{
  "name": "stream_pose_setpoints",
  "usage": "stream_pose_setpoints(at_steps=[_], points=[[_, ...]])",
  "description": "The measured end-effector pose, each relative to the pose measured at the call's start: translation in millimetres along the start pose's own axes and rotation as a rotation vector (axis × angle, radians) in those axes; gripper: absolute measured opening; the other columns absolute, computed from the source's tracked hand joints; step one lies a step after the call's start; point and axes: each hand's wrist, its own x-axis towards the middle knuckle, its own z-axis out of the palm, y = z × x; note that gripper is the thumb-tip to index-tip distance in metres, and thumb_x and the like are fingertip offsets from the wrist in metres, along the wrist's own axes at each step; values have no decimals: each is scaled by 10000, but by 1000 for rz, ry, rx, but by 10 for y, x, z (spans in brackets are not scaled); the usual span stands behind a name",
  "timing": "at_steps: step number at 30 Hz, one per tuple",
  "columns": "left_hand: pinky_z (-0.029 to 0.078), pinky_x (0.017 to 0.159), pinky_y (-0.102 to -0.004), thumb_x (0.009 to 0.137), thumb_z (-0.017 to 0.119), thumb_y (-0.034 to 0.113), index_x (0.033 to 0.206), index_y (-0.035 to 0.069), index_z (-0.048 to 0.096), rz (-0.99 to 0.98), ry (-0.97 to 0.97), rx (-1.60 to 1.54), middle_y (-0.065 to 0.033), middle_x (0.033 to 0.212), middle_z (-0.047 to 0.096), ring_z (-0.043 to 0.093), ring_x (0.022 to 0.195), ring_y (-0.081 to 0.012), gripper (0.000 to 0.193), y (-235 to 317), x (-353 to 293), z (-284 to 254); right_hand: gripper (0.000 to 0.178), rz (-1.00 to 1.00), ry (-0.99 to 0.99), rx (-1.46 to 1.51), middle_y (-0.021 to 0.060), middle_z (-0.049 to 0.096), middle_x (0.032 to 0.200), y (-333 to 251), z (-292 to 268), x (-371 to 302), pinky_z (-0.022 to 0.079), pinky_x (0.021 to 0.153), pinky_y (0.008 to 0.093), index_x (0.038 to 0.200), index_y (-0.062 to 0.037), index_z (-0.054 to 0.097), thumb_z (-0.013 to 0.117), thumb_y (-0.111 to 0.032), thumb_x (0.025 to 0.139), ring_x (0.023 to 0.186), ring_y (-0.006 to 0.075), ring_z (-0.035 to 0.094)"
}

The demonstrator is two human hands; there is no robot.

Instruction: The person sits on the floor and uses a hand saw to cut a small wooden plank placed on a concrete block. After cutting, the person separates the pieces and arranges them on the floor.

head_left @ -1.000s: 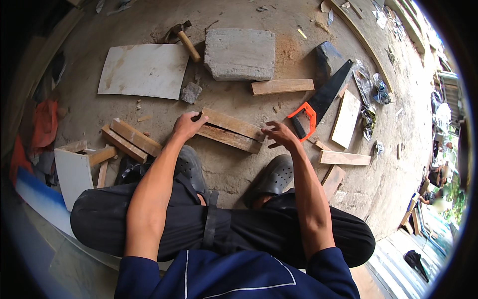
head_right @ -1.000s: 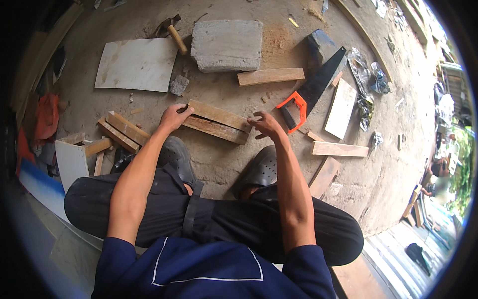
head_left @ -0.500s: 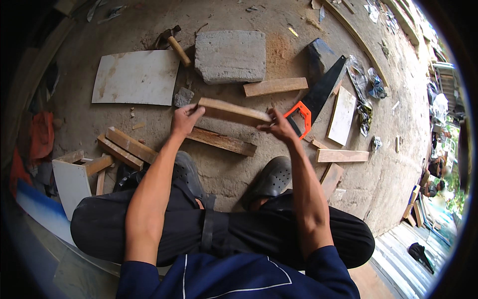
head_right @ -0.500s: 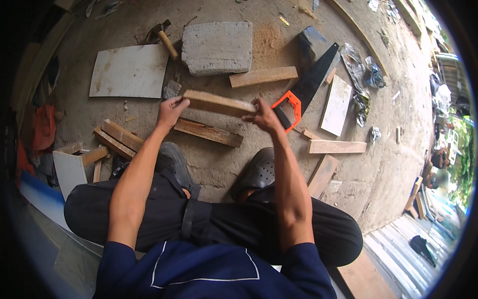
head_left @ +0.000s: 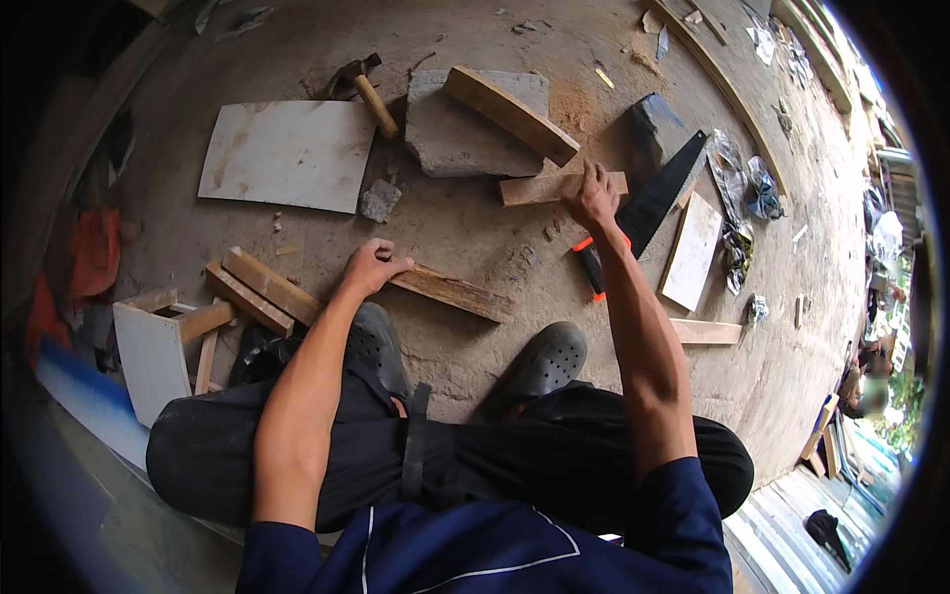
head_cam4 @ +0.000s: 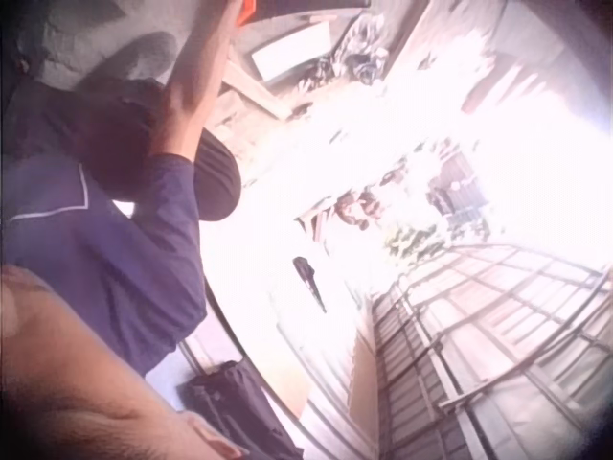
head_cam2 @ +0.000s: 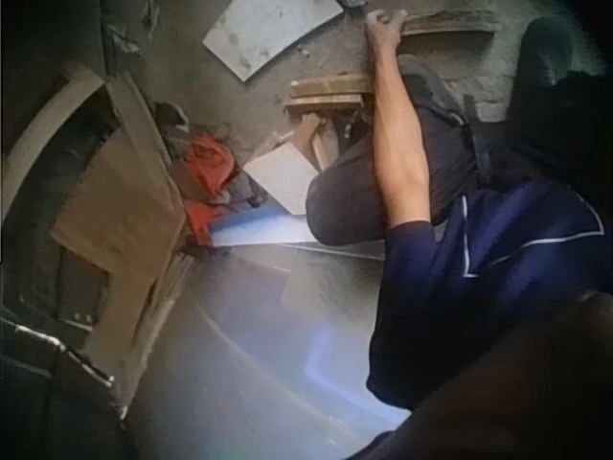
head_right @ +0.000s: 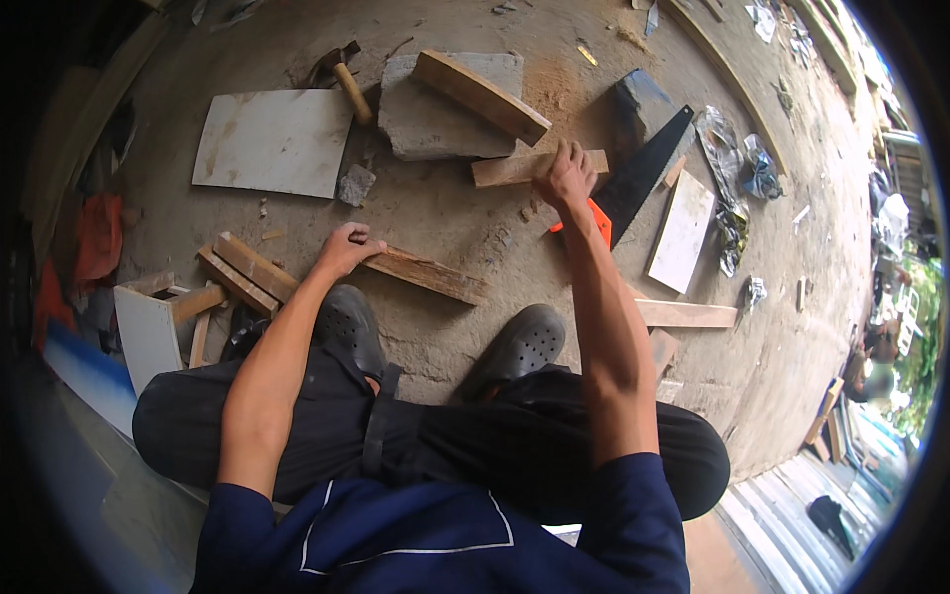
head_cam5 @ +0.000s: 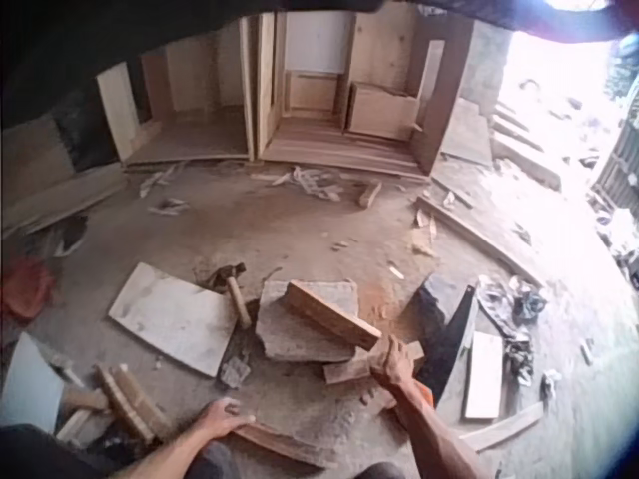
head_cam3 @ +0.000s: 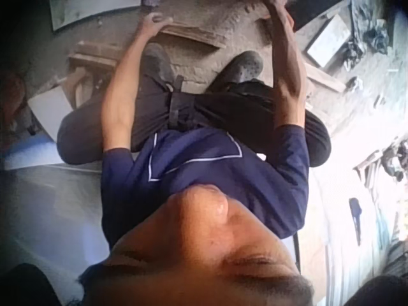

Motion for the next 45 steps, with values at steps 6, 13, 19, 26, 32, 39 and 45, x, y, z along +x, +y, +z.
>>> stream_pose_setpoints(at_steps=[6, 13, 19, 26, 32, 39, 45], points=[[483, 782, -299, 690, 758, 367, 1038, -35, 622, -40, -51, -90, -134, 949, 656, 619, 886, -199, 549, -203, -52, -109, 529, -288, -205, -167, 68, 570, 1145, -483, -533, -282, 161, 1066, 586, 1121, -142, 540, 725, -352, 672, 1218, 269, 423], [465, 656, -260, 830, 618, 349, 879, -31, 635, -312, -5, -631, -53, 806, 632, 572, 702, -127, 384, -129, 51, -125, 412, -556, -378, 150, 76, 567, 920, -1081, -416, -797, 478, 753, 399, 1010, -144, 556, 695, -396, 716, 894, 252, 574], [413, 562, -337, 810, 616, 432, 659, -4, 609, -60, 117, -271, -79, 571, 548, 524, 569, -150, 462, -313, 197, -82, 298, -543, -598, 311, 91, 612, 917, -1367, -445, -1147, 507, 704, 399, 971, -120, 586, 651, -342, 782, 910, 288, 603], [408, 559, -365, 802, 613, 461, 573, 1, 578, -155, -9, -111, -102, 511, 516, 503, 506, -218, 515, -276, 241, -83, 573, 227, -938, 125, 219, 649, 901, -759, -519, -1053, 557, 654, 383, 955, 43, 609, 507, -515, 873, 781, 307, 664], [400, 517, -363, 815, 598, 421, 556, -9, 564, -85, -70, -6, -97, 489, 515, 496, 475, -194, 504, -129, 214, -145, 555, 687, -1277, 849, 208, 653, 936, -629, -694, -1408, 573, 652, 383, 986, 92, 603, 524, -451, 901, 804, 294, 669], [414, 453, -373, 832, 563, 312, 575, -57, 527, -247, -144, -198, -78, 538, 498, 499, 513, -164, 452, 86, 222, -229, 485, 973, -1248, 972, 265, 627, 973, -682, -683, -1636, 572, 714, 432, 1070, 133, 535, 575, -320, 900, 854, 351, 651], [442, 472, -360, 775, 605, 220, 645, -44, 570, -230, -288, -65, -96, 564, 523, 508, 505, -158, 296, -53, 394, -219, 580, 1189, -1191, 991, 304, 596, 1008, -726, -590, -1692, 541, 792, 460, 1094, 182, 481, 544, -362, 901, 920, 407, 617]])
